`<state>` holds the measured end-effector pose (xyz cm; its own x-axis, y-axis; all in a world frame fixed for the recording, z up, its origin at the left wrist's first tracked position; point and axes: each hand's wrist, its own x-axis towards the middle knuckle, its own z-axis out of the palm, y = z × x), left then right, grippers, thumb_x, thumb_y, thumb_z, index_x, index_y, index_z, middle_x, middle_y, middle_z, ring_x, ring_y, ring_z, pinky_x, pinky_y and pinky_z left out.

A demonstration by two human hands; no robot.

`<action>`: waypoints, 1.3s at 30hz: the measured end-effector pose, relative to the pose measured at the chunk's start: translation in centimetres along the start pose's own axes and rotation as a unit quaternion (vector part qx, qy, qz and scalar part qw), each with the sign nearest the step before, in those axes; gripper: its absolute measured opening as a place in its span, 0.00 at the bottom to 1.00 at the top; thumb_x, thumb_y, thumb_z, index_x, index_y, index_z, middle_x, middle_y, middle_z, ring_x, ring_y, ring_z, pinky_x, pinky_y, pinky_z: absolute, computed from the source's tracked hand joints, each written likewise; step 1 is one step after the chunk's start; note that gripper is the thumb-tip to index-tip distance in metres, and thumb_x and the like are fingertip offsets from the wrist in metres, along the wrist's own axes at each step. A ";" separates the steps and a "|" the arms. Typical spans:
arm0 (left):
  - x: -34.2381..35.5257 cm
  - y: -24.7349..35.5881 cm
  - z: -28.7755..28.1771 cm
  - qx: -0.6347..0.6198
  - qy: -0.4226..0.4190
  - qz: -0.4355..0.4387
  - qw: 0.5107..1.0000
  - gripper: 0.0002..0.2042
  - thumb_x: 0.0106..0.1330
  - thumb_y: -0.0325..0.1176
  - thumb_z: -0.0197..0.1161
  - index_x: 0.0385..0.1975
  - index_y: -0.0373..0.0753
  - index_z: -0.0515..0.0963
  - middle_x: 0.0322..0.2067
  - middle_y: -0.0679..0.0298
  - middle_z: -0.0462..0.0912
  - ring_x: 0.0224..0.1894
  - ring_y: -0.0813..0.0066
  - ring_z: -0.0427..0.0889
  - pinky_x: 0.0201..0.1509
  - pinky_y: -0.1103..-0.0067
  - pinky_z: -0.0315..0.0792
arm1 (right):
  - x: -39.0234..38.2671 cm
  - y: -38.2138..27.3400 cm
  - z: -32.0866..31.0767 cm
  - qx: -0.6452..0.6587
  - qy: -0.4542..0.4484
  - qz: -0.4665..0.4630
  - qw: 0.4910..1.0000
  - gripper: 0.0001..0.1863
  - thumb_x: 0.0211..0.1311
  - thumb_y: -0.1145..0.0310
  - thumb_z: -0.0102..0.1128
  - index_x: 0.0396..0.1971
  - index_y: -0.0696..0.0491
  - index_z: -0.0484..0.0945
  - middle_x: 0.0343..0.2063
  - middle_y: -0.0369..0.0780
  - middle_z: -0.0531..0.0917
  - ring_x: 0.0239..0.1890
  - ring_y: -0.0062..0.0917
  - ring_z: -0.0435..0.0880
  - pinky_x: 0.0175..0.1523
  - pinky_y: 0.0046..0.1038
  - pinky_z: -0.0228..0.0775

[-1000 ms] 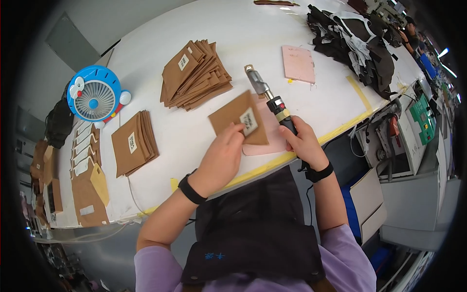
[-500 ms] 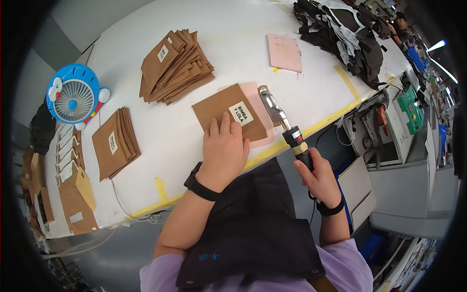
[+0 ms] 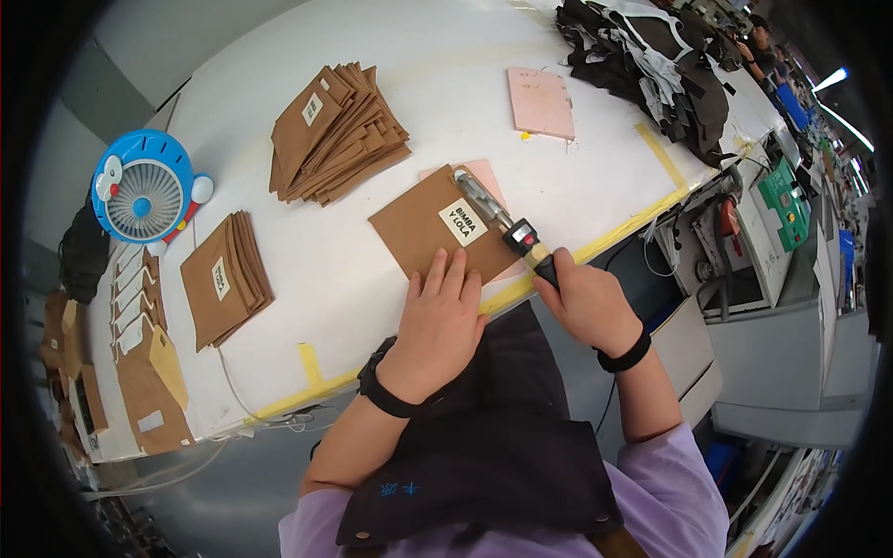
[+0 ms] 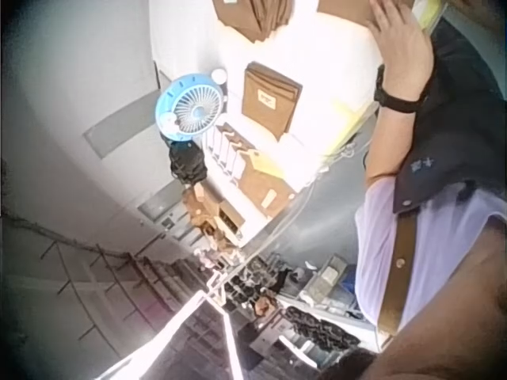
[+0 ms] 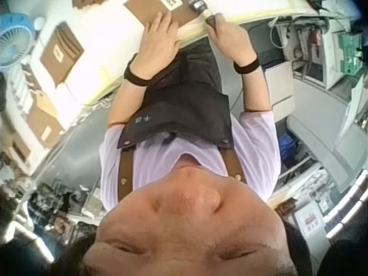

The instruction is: The recorder is using a heated ironing tool to flatten or bond edges of small square leather pieces in a workshop.

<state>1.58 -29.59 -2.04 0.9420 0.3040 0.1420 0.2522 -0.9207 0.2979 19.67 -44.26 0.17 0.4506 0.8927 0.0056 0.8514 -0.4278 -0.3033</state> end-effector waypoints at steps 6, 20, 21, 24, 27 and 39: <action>-1.7 0.3 -0.4 0.026 -0.009 0.033 0.999 0.30 0.63 0.41 0.70 0.62 0.29 0.73 0.67 0.41 0.69 0.70 0.44 0.67 0.69 0.58 0.67 | -2.4 0.2 -2.8 -0.006 -0.058 0.009 0.998 0.20 0.72 0.55 0.58 0.39 0.60 0.69 0.21 0.50 0.82 0.27 0.50 0.83 0.31 0.47 0.74; -2.2 -0.3 -0.9 -0.021 0.022 0.033 0.999 0.29 0.63 0.42 0.70 0.61 0.31 0.75 0.65 0.48 0.74 0.67 0.53 0.71 0.69 0.61 0.62 | 2.3 -0.8 -1.8 -0.024 -0.100 0.029 0.994 0.21 0.74 0.53 0.55 0.38 0.60 0.69 0.22 0.52 0.83 0.29 0.53 0.84 0.34 0.48 0.76; -2.3 -0.3 -0.9 -0.014 0.018 0.034 0.999 0.30 0.63 0.42 0.70 0.61 0.31 0.75 0.65 0.48 0.74 0.68 0.53 0.71 0.69 0.60 0.63 | 2.2 -0.6 -1.9 -0.025 -0.103 0.027 0.994 0.21 0.74 0.53 0.55 0.38 0.60 0.69 0.22 0.52 0.83 0.29 0.53 0.84 0.34 0.48 0.76; -2.3 -0.1 -0.7 -0.008 0.012 0.040 0.999 0.30 0.63 0.42 0.70 0.61 0.31 0.75 0.66 0.47 0.73 0.69 0.53 0.69 0.68 0.59 0.63 | 2.7 -0.3 -2.2 0.000 -0.108 0.018 0.994 0.22 0.74 0.53 0.55 0.38 0.61 0.70 0.24 0.55 0.83 0.31 0.54 0.84 0.36 0.49 0.76; -2.4 -0.1 -0.6 0.002 0.005 0.046 0.999 0.30 0.64 0.43 0.69 0.61 0.30 0.74 0.66 0.47 0.71 0.70 0.52 0.68 0.69 0.57 0.64 | 5.7 0.1 -0.8 -0.002 -0.070 -0.027 0.997 0.23 0.74 0.52 0.55 0.37 0.62 0.70 0.25 0.55 0.83 0.32 0.55 0.84 0.37 0.49 0.76; -2.8 0.0 -0.5 0.007 -0.007 0.044 0.999 0.30 0.64 0.43 0.69 0.61 0.29 0.74 0.68 0.45 0.69 0.72 0.50 0.65 0.70 0.52 0.63 | 4.0 1.1 -2.0 0.032 -0.110 -0.025 0.993 0.25 0.76 0.51 0.52 0.39 0.64 0.70 0.24 0.56 0.82 0.29 0.51 0.84 0.36 0.46 0.75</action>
<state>-1.20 -30.34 -1.93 0.9637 0.2189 0.1526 0.1721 -0.9469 0.2715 22.98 -41.42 1.75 0.3321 0.9250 -0.1847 0.8496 -0.3784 -0.3674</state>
